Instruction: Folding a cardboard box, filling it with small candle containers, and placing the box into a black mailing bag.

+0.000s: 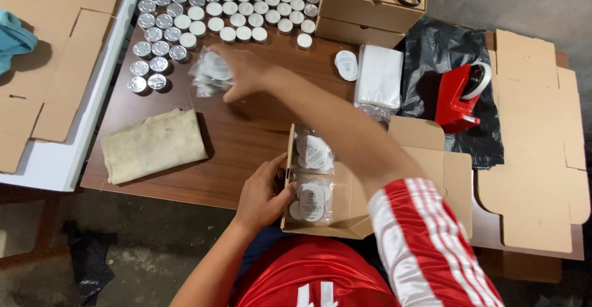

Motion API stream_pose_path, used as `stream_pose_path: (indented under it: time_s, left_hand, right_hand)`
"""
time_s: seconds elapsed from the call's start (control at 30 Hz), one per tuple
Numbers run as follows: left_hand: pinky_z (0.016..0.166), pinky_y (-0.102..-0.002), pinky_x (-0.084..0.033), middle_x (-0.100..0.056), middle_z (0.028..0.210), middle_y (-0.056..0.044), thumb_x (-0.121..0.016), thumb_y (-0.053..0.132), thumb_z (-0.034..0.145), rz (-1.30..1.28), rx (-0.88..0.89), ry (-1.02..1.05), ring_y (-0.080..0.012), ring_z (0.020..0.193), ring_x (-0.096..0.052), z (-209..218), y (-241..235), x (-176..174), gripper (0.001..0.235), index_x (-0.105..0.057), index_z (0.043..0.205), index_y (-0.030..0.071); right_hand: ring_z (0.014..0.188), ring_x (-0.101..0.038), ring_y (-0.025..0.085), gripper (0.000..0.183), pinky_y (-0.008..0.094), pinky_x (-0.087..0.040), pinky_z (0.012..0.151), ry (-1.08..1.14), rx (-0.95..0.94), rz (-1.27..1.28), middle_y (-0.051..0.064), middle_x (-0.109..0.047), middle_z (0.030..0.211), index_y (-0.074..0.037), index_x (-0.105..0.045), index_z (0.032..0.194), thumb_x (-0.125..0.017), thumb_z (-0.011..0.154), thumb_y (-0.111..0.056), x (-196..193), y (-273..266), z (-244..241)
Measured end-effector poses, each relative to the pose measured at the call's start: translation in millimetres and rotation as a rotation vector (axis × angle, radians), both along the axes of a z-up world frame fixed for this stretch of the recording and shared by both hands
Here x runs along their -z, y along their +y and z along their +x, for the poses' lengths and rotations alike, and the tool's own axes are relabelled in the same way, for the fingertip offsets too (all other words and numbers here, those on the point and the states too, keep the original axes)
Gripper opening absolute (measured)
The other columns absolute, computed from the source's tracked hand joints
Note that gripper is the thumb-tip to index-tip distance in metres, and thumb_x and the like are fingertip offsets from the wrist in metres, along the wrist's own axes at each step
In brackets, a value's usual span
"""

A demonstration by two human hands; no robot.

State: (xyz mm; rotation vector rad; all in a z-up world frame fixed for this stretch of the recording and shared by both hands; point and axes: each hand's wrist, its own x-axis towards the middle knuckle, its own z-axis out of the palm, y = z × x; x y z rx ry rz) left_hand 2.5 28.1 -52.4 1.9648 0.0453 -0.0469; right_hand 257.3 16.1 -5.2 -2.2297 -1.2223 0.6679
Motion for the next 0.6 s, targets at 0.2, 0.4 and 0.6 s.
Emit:
stream_pose_path:
  time_s: [0.2,0.4,0.6]
  left_hand:
    - [0.069,-0.043,-0.055,-0.066,0.097,-0.016,-0.068,0.038,0.086,-0.019,0.007,0.027,-0.0374,0.082,-0.069,-2,-4,4,0.07,-0.054,0.148,0.007]
    - [0.069,-0.044,-0.056,-0.065,0.096,-0.016,-0.068,0.036,0.086,-0.031,-0.009,0.054,-0.0349,0.08,-0.07,-4,-6,-5,0.068,-0.055,0.146,0.008]
    - [0.065,-0.043,-0.056,-0.067,0.094,-0.016,-0.068,0.04,0.086,-0.015,-0.017,0.042,-0.033,0.08,-0.07,-2,-7,-7,0.069,-0.057,0.145,0.006]
  right_hand:
    - [0.125,-0.059,0.042,0.101,0.059,-0.05,0.104,0.173,-0.191,0.561,0.032,-0.058,0.133,-0.003,-0.035,0.155,-0.081,0.072,-0.039,-62,-137,-58]
    - [0.11,-0.065,0.03,0.108,0.049,-0.057,0.096,0.314,-0.019,0.586,0.021,-0.068,0.121,0.004,-0.042,0.15,-0.09,0.066,-0.043,-15,-262,-117]
    - [0.12,-0.064,0.036,0.105,0.048,-0.052,0.103,0.239,0.282,-0.051,0.014,-0.067,0.124,-0.016,-0.042,0.152,-0.087,0.057,-0.018,-37,-285,-162]
